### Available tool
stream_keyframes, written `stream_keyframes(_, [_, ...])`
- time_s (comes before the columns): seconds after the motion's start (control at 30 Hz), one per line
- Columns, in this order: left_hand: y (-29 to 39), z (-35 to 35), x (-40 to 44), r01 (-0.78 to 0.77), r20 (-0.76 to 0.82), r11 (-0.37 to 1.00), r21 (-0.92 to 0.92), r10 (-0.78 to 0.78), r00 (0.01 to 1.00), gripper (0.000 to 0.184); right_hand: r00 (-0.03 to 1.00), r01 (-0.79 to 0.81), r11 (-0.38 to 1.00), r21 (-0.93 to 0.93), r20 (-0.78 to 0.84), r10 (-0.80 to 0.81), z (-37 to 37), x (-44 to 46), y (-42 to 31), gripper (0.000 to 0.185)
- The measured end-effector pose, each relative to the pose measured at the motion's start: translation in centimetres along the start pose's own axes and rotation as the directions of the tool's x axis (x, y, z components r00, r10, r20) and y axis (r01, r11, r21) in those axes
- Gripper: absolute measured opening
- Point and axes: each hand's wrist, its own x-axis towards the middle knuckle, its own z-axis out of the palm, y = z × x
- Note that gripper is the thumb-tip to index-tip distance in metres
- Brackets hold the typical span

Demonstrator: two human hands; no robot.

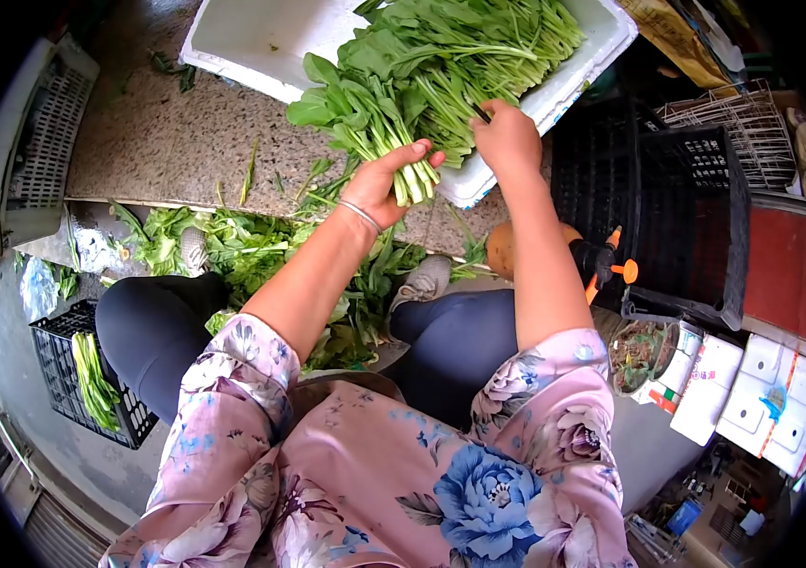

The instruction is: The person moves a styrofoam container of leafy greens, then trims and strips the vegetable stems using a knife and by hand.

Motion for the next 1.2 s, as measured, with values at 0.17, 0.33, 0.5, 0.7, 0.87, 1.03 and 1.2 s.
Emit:
stream_keyframes(0.17, [0.1,-0.5,-0.4,-0.003,0.010,0.999,-0.050,0.004,1.000,0.022,0.972,-0.126,0.846,-0.517,0.106,0.210,2.2,0.8,-1.5,0.036])
stream_keyframes(0.33, [0.1,-0.7,-0.7,-0.048,0.043,0.997,-0.056,0.051,0.998,0.017,0.967,-0.105,0.816,-0.568,0.134,0.217,2.6,1.3,-1.4,0.028])
stream_keyframes(0.5, [0.5,-0.8,-1.7,-0.037,0.060,0.994,-0.100,0.043,0.997,0.017,0.951,-0.087,0.871,-0.483,0.219,0.217,0.5,1.0,-1.5,0.022])
stream_keyframes(0.7, [0.1,-1.1,-1.0,-0.051,0.036,0.994,-0.101,0.055,0.998,0.033,0.898,-0.167,0.948,0.270,0.439,0.033,-0.9,1.1,2.2,0.032])
stream_keyframes(0.87, [-0.1,-0.2,-0.4,-0.030,0.102,0.991,-0.132,0.044,0.994,0.032,0.819,-0.154,0.921,0.357,0.567,-0.083,-1.9,-1.1,0.8,0.021])
stream_keyframes(1.03, [-0.1,0.4,0.2,-0.028,0.066,0.997,-0.076,0.033,0.997,0.026,0.806,-0.003,0.954,0.301,0.565,-0.176,-1.6,-1.9,-0.8,0.026])
stream_keyframes(1.2, [0.3,0.5,0.8,0.025,0.161,0.998,-0.065,-0.014,0.987,0.031,0.850,-0.246,0.879,0.409,0.526,-0.007,-2.7,-2.9,-1.5,0.035])
